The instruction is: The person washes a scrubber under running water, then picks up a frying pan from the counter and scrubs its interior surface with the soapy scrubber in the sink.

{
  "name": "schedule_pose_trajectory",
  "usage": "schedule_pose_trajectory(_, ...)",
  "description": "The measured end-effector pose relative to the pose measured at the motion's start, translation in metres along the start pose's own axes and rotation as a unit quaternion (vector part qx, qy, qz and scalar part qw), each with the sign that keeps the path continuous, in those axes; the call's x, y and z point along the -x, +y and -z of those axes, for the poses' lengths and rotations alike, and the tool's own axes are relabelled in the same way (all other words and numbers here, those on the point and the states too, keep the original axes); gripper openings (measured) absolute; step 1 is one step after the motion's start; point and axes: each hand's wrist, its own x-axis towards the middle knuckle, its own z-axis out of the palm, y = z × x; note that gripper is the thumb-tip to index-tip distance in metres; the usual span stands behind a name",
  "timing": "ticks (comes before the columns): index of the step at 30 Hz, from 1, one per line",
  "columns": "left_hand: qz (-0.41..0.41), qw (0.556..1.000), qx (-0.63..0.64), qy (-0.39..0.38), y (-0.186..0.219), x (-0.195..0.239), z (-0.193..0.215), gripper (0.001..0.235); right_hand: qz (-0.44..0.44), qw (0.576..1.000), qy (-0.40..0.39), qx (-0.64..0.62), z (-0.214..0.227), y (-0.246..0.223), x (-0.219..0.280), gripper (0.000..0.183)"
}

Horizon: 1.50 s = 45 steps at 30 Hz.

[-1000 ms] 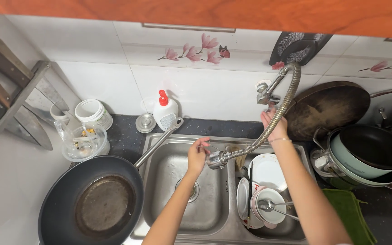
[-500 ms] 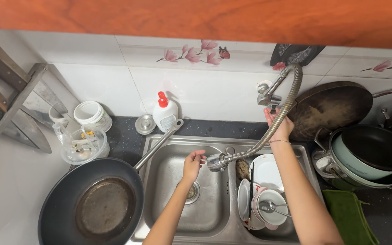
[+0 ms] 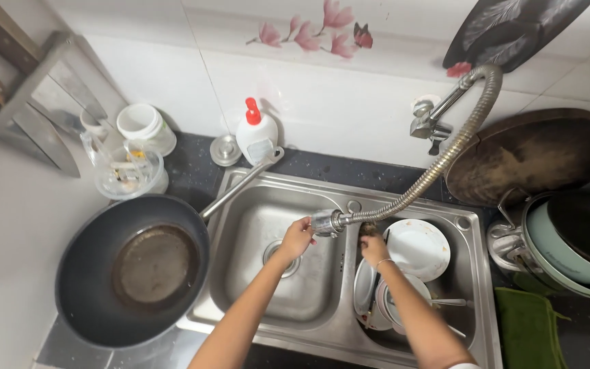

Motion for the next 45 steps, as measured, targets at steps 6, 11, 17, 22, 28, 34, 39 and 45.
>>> schedule_pose_trajectory(6,-0.025,0.998,-0.047,-0.035,-0.037,-0.019,-0.019,0.025,-0.042,0.993,-0.109,0.012,0.013,-0.023,0.011,0.032)
schedule_pose_trajectory(11,-0.092,0.994,-0.035,-0.044,-0.081,-0.054,-0.021,0.024,-0.047,0.981,-0.186,-0.007,-0.091,0.084,-0.048,0.034)
schedule_pose_trajectory(17,-0.228,0.972,-0.050,-0.017,-0.049,-0.053,-0.035,0.021,0.010,0.976,-0.110,-0.188,-0.065,0.079,-0.057,0.044)
schedule_pose_trajectory(22,-0.050,0.998,0.000,-0.042,-0.027,-0.035,-0.045,0.023,-0.020,0.986,-0.060,-0.156,-0.031,0.055,-0.043,0.033)
schedule_pose_trajectory(28,0.092,0.993,0.012,-0.074,-0.024,-0.034,-0.052,0.021,0.083,0.935,0.106,-0.329,0.106,-0.052,0.014,0.023)
schedule_pose_trajectory(34,0.121,0.990,0.040,-0.066,0.000,-0.023,-0.052,0.022,0.192,0.882,0.103,-0.417,0.238,-0.180,0.058,0.020)
schedule_pose_trajectory(39,0.106,0.992,0.051,-0.046,0.025,-0.011,-0.042,0.019,0.172,0.802,0.092,-0.564,0.273,-0.233,0.057,0.029)
schedule_pose_trajectory(45,0.118,0.989,0.091,-0.002,0.015,-0.014,-0.024,0.020,0.144,0.731,0.098,-0.659,0.300,-0.274,0.056,0.035)
